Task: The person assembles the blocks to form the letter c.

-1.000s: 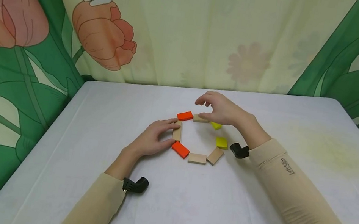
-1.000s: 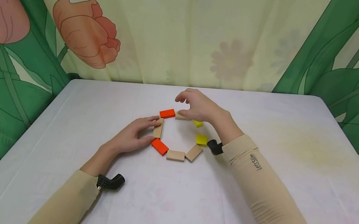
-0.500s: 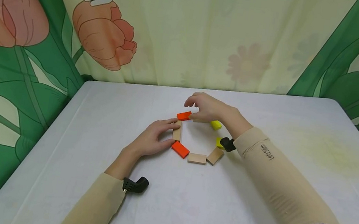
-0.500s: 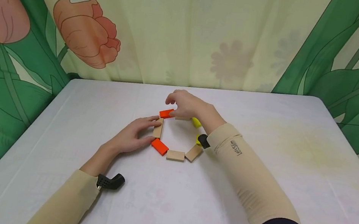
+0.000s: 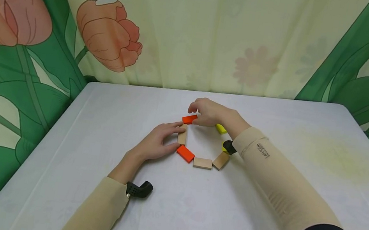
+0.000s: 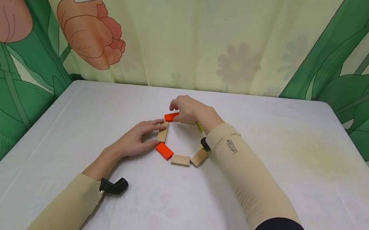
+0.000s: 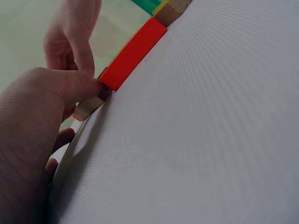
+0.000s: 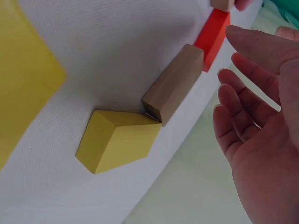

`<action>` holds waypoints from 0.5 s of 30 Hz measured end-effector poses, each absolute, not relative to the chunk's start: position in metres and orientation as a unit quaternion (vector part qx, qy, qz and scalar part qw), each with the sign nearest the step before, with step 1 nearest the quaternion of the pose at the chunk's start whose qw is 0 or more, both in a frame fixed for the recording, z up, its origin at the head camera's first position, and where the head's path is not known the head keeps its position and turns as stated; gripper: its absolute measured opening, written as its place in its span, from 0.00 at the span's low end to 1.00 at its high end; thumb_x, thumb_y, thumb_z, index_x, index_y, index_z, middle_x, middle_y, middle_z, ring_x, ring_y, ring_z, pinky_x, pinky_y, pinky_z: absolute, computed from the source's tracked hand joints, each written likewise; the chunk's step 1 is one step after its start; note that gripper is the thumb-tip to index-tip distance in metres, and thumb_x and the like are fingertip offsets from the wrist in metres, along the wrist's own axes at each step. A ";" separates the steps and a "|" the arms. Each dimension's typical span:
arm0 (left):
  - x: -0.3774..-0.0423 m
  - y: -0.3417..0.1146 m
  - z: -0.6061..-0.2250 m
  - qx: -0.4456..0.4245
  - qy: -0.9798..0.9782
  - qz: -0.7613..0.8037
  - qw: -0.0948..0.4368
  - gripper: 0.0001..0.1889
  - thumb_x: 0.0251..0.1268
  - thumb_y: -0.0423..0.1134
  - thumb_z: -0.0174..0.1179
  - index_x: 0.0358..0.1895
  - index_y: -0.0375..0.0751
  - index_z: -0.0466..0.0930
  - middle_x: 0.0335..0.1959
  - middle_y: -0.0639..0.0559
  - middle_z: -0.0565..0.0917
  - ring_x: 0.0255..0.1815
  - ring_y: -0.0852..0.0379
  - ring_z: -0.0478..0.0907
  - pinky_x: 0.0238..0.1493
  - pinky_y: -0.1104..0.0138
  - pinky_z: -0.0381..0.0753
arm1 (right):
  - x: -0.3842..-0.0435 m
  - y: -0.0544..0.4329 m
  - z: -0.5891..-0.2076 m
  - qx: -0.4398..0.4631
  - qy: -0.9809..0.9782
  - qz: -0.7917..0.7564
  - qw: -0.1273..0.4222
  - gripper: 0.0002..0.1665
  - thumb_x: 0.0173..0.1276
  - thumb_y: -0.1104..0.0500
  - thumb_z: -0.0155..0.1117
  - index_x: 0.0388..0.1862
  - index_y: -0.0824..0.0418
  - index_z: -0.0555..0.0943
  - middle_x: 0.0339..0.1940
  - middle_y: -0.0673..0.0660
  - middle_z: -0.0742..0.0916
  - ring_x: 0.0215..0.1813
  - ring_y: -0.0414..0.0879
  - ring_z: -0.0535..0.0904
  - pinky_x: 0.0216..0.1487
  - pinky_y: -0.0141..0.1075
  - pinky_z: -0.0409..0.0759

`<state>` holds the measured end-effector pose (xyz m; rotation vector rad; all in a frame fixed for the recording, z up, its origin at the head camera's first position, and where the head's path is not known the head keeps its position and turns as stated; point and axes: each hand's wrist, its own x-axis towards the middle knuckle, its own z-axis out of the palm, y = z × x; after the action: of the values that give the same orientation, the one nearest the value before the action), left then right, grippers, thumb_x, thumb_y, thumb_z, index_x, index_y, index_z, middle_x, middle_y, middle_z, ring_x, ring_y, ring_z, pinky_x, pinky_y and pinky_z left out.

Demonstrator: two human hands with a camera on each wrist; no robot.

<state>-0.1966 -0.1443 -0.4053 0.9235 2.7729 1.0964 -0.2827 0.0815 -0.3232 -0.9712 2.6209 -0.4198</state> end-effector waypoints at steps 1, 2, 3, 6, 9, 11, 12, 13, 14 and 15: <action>-0.197 -0.144 -0.405 0.294 0.889 0.351 0.011 0.27 0.68 0.44 0.62 0.70 0.49 0.76 0.75 0.56 0.67 0.75 0.51 0.61 0.74 0.51 0.58 | -0.283 0.081 -0.324 -0.341 0.915 -0.145 0.158 0.20 0.69 0.61 0.67 0.59 0.62 0.81 0.55 0.60 0.81 0.57 0.55 0.75 0.61 0.47 0.74; -0.196 -0.144 -0.405 0.293 0.889 0.352 0.012 0.27 0.68 0.44 0.62 0.70 0.48 0.76 0.75 0.56 0.68 0.75 0.51 0.61 0.74 0.51 0.58 | -0.284 0.081 -0.326 -0.344 0.915 -0.141 0.158 0.19 0.69 0.61 0.67 0.58 0.62 0.81 0.54 0.60 0.81 0.56 0.55 0.75 0.61 0.46 0.74; -0.196 -0.144 -0.405 0.293 0.889 0.352 0.013 0.27 0.68 0.44 0.62 0.70 0.48 0.76 0.75 0.56 0.68 0.75 0.50 0.61 0.74 0.50 0.58 | -0.285 0.081 -0.328 -0.347 0.914 -0.136 0.159 0.18 0.69 0.61 0.66 0.57 0.62 0.81 0.54 0.60 0.81 0.55 0.55 0.75 0.60 0.45 0.74; -0.196 -0.143 -0.405 0.292 0.888 0.354 0.015 0.27 0.68 0.44 0.62 0.70 0.48 0.76 0.75 0.55 0.68 0.75 0.50 0.61 0.74 0.50 0.58 | -0.286 0.080 -0.331 -0.349 0.915 -0.127 0.160 0.17 0.69 0.62 0.65 0.57 0.61 0.82 0.52 0.59 0.82 0.52 0.54 0.75 0.57 0.44 0.75; -0.196 -0.143 -0.405 0.293 0.888 0.353 0.011 0.26 0.68 0.44 0.62 0.70 0.48 0.76 0.75 0.55 0.68 0.75 0.50 0.61 0.73 0.50 0.58 | -0.285 0.079 -0.332 -0.345 0.917 -0.124 0.157 0.17 0.69 0.64 0.64 0.56 0.61 0.82 0.51 0.59 0.81 0.52 0.53 0.75 0.57 0.43 0.75; -0.195 -0.144 -0.405 0.294 0.888 0.352 0.009 0.26 0.68 0.44 0.62 0.69 0.48 0.76 0.75 0.55 0.68 0.75 0.50 0.62 0.74 0.50 0.58 | -0.285 0.078 -0.331 -0.347 0.917 -0.125 0.152 0.16 0.70 0.65 0.63 0.56 0.61 0.83 0.51 0.60 0.81 0.53 0.54 0.75 0.58 0.44 0.75; -0.195 -0.144 -0.405 0.295 0.888 0.352 0.008 0.26 0.68 0.44 0.62 0.69 0.48 0.76 0.75 0.55 0.68 0.75 0.50 0.62 0.74 0.50 0.58 | -0.285 0.078 -0.331 -0.348 0.917 -0.125 0.149 0.16 0.70 0.66 0.63 0.56 0.61 0.83 0.51 0.60 0.81 0.53 0.54 0.75 0.59 0.44 0.75; -0.195 -0.144 -0.405 0.296 0.888 0.351 0.007 0.26 0.68 0.44 0.62 0.69 0.48 0.76 0.75 0.55 0.68 0.75 0.50 0.62 0.74 0.50 0.58 | -0.285 0.078 -0.331 -0.349 0.917 -0.124 0.148 0.16 0.70 0.66 0.63 0.56 0.61 0.83 0.51 0.60 0.81 0.53 0.54 0.75 0.59 0.44 0.75; -0.195 -0.144 -0.405 0.297 0.888 0.351 0.007 0.26 0.68 0.44 0.62 0.69 0.47 0.76 0.75 0.55 0.68 0.75 0.49 0.62 0.74 0.50 0.58 | -0.285 0.078 -0.331 -0.351 0.917 -0.123 0.146 0.16 0.70 0.66 0.63 0.56 0.61 0.83 0.51 0.60 0.81 0.53 0.54 0.75 0.59 0.44 0.75; -0.196 -0.144 -0.405 0.297 0.888 0.351 0.008 0.26 0.68 0.44 0.62 0.69 0.47 0.76 0.75 0.55 0.68 0.75 0.49 0.62 0.74 0.50 0.58 | -0.285 0.078 -0.331 -0.352 0.917 -0.122 0.145 0.16 0.71 0.66 0.63 0.56 0.61 0.83 0.50 0.60 0.81 0.53 0.54 0.75 0.58 0.44 0.75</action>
<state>-0.1955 -0.1437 -0.4047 0.9295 2.7762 1.0967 -0.2852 0.0782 -0.3312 -1.0156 2.6414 -0.3510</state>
